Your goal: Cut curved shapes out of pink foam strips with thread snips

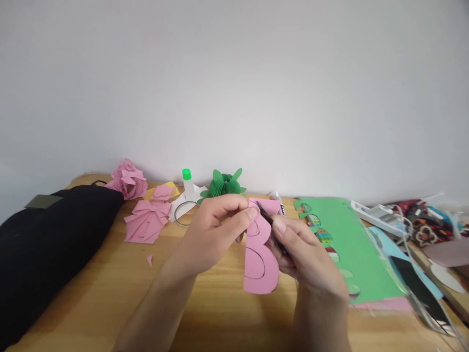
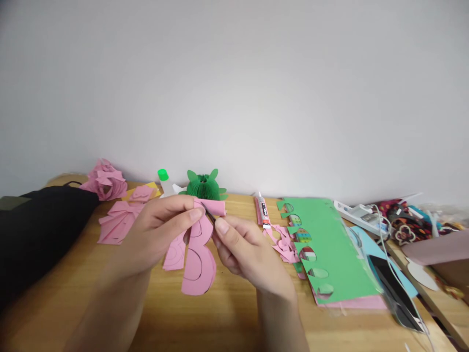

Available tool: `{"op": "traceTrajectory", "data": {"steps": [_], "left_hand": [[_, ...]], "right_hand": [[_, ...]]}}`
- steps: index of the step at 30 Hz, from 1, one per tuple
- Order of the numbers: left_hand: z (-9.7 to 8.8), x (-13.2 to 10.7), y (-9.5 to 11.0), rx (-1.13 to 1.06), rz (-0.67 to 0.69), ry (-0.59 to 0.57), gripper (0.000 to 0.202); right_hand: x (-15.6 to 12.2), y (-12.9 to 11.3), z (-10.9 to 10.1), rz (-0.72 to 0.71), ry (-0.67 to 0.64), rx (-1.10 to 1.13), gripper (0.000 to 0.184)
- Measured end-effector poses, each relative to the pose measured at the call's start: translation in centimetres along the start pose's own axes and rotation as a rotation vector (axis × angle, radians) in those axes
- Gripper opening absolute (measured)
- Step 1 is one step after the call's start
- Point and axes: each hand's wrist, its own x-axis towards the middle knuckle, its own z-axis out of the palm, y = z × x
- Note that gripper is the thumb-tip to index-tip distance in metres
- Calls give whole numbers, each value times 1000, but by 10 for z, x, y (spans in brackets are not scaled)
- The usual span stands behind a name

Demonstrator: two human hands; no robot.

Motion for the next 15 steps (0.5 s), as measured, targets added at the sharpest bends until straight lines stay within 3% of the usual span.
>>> {"op": "traceTrajectory", "data": {"steps": [15], "left_hand": [[0, -2, 7, -53, -72, -1, 30]], "right_hand": [[0, 0, 0, -31, -38, -63, 46]]}}
